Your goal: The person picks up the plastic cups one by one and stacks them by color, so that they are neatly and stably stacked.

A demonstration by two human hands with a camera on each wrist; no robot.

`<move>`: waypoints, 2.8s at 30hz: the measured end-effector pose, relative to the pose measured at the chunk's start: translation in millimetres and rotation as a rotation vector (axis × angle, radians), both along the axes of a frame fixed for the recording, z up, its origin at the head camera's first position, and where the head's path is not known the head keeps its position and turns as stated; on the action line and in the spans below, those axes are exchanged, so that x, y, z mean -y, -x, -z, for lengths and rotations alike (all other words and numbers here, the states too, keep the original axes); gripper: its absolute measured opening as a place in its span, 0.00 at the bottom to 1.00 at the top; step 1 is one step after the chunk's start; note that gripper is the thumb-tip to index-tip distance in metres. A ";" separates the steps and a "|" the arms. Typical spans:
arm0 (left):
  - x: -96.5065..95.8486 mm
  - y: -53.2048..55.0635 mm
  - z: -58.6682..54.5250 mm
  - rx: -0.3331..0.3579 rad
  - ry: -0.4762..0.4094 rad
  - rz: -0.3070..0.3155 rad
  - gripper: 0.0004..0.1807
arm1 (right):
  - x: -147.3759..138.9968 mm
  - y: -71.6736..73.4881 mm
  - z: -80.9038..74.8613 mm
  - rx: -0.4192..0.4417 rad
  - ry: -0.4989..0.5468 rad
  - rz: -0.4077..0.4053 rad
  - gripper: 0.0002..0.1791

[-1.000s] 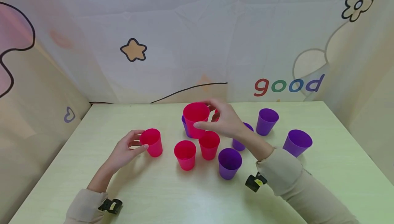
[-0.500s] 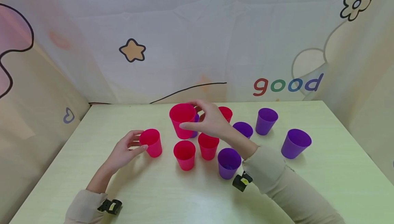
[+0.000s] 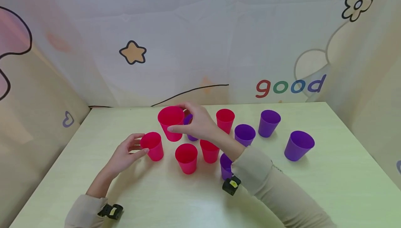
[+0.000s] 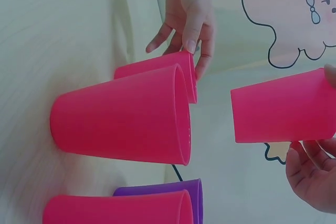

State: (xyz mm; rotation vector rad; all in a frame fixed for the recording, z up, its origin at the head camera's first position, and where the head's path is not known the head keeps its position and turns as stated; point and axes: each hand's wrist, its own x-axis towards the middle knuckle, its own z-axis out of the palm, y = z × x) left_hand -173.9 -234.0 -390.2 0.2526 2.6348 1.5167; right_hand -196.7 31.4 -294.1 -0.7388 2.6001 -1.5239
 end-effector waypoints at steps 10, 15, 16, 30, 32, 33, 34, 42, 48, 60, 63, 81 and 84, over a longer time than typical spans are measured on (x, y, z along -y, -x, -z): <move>-1.5 -0.1 -1.5 0.004 -0.026 0.020 0.31 | 11.5 2.7 1.2 -0.031 -0.037 -0.017 0.36; -2.1 0.4 -0.3 -0.009 -0.037 0.043 0.31 | 14.7 2.6 0.5 -0.029 -0.029 -0.036 0.36; -2.2 0.4 -0.2 -0.012 -0.039 0.046 0.31 | 15.6 3.0 0.8 -0.028 -0.028 -0.038 0.36; -2.5 -0.2 -2.0 -0.016 -0.035 0.057 0.31 | 25.8 2.1 1.4 0.018 -0.025 -0.055 0.36; -2.3 -0.2 -1.7 -0.019 -0.036 0.059 0.30 | 28.0 2.8 2.5 0.015 -0.024 -0.061 0.36; -2.2 -0.3 -1.5 -0.021 -0.036 0.059 0.30 | 29.2 3.2 3.1 0.014 -0.026 -0.063 0.35; -2.2 -0.5 -1.5 -0.022 -0.036 0.060 0.30 | 30.4 3.5 3.8 0.015 -0.027 -0.065 0.35; -0.9 -0.7 -2.3 -0.018 -0.032 0.060 0.31 | 37.8 5.8 6.3 0.023 -0.035 -0.060 0.36; -0.3 -0.3 -1.7 -0.024 -0.018 0.059 0.31 | 42.5 7.8 7.9 0.008 -0.059 -0.055 0.37; -1.1 -1.5 -3.2 -0.028 -0.011 0.059 0.31 | 49.2 13.1 15.1 -0.031 -0.093 -0.084 0.37; -1.0 -1.3 -3.1 -0.032 -0.011 0.061 0.31 | 49.9 13.6 15.5 -0.028 -0.110 -0.081 0.37; -0.5 -0.7 -2.5 -0.038 -0.010 0.060 0.30 | 58.2 14.6 15.8 -0.002 -0.114 -0.091 0.37; -0.7 -0.8 -2.7 -0.035 -0.016 0.062 0.29 | 59.0 15.0 17.8 0.004 -0.129 -0.091 0.37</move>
